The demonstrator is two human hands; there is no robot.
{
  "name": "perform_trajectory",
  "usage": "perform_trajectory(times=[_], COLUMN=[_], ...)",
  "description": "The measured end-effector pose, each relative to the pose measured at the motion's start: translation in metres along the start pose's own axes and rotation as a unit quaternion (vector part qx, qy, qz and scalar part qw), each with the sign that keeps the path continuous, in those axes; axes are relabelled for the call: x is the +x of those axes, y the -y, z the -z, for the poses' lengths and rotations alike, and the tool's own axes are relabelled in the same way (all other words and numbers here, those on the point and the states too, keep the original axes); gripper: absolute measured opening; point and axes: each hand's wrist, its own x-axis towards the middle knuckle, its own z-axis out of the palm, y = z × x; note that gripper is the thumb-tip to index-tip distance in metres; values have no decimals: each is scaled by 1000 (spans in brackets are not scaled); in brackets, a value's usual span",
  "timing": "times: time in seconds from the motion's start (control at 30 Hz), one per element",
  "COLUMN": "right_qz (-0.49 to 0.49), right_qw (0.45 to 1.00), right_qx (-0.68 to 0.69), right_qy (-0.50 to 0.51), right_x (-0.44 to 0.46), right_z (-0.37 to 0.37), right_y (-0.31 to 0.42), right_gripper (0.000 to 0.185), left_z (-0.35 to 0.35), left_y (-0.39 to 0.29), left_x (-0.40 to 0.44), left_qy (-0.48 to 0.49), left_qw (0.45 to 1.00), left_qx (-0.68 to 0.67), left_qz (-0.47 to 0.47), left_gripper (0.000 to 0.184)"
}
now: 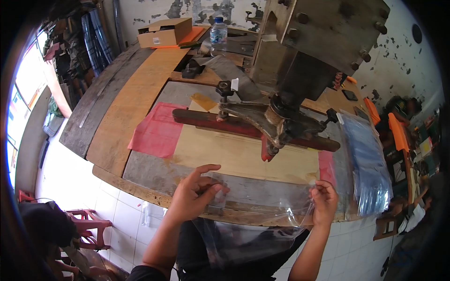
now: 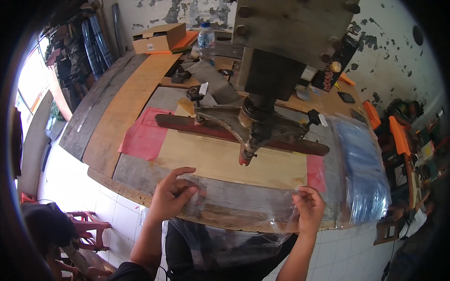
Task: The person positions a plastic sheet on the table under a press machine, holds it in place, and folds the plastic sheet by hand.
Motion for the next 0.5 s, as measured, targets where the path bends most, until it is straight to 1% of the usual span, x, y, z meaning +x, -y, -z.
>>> perform_trajectory(times=[0.07,0.1,0.17,0.27,0.4,0.47,0.5], right_qz=[2,3,5,5,22,31,44], right_qw=[1000,1000,1000,1000,997,996,992], right_qx=[5,12,7,8,22,21,4], right_qy=[9,22,19,21,69,85,114], right_x=[0,-1,-2,-4,-5,-4,-2], right_z=[4,6,5,4,4,4,4], right_y=[-3,-4,-2,-1,0,0,1], right_gripper=[35,36,36,37,36,35,34], left_z=[-2,-4,-6,-6,-6,-6,-6], left_y=[3,3,2,6,1,1,1], left_x=[0,0,0,1,0,-1,0], left_qy=[-27,-20,-46,-58,-68,-60,-59], left_qw=[1000,1000,995,995,997,995,995], left_qx=[-9,-12,-88,-79,-44,-80,-79], left_qz=[-8,-9,16,9,17,-11,-11], left_gripper=[45,45,44,41,38,36,36])
